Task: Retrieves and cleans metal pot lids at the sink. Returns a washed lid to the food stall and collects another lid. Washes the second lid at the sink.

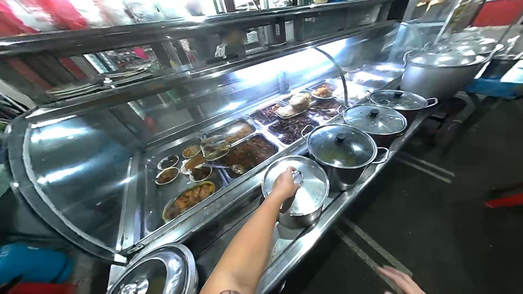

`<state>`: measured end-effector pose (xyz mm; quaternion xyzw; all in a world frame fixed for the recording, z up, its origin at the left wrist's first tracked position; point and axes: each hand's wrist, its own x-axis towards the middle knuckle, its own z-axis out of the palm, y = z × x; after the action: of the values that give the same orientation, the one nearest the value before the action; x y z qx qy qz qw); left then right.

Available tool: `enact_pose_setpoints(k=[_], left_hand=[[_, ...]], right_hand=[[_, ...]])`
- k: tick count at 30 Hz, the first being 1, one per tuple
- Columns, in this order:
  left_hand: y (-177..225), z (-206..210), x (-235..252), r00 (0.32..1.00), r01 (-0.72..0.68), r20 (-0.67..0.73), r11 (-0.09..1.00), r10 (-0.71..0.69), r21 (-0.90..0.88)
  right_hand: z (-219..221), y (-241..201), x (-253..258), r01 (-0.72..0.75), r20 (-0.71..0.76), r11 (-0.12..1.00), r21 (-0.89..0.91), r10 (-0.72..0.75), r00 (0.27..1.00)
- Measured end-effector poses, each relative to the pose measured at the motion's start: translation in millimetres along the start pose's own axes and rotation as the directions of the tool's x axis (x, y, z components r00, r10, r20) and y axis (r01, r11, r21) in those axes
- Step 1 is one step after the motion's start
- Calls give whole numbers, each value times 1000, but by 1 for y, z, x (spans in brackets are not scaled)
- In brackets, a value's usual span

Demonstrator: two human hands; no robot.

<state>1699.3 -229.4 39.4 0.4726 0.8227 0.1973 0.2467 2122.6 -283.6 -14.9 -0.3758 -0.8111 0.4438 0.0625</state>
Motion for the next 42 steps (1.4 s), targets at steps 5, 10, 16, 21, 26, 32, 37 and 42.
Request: enact_pose_setpoints(k=[5,10,16,21,26,32,37,42], left_hand=[[15,-8,-9,998,33,49,974,-45,222],[10,-15,-3,998,-59,28,977,54,205],[15,-3,-4,999,-19,46,951,5,308],[21,-1,-9,999,42,20,955,-50,293],[23,0,-17,993,121,-16,963,-121,240],[17,-3,-39,960,279,-69,939,-270,203],[10,-6,-59,899,434,-139,886,-415,163],[-7,-13,-72,874,466,-148,885,-462,-7]], right_hand=[[-8,-24,111,116,-136,993,-32,-120,984],[-17,-69,216,-48,-201,997,-61,35,979],[-7,-87,256,-168,-202,969,-180,131,971],[-8,-81,248,-70,-211,978,-197,27,977],[-15,-86,240,-30,-172,968,-249,-14,985],[-20,-84,242,79,-87,968,-238,-102,991],[-12,-85,248,192,-53,961,-199,-206,977],[-7,-93,253,275,-29,952,-137,-281,959]])
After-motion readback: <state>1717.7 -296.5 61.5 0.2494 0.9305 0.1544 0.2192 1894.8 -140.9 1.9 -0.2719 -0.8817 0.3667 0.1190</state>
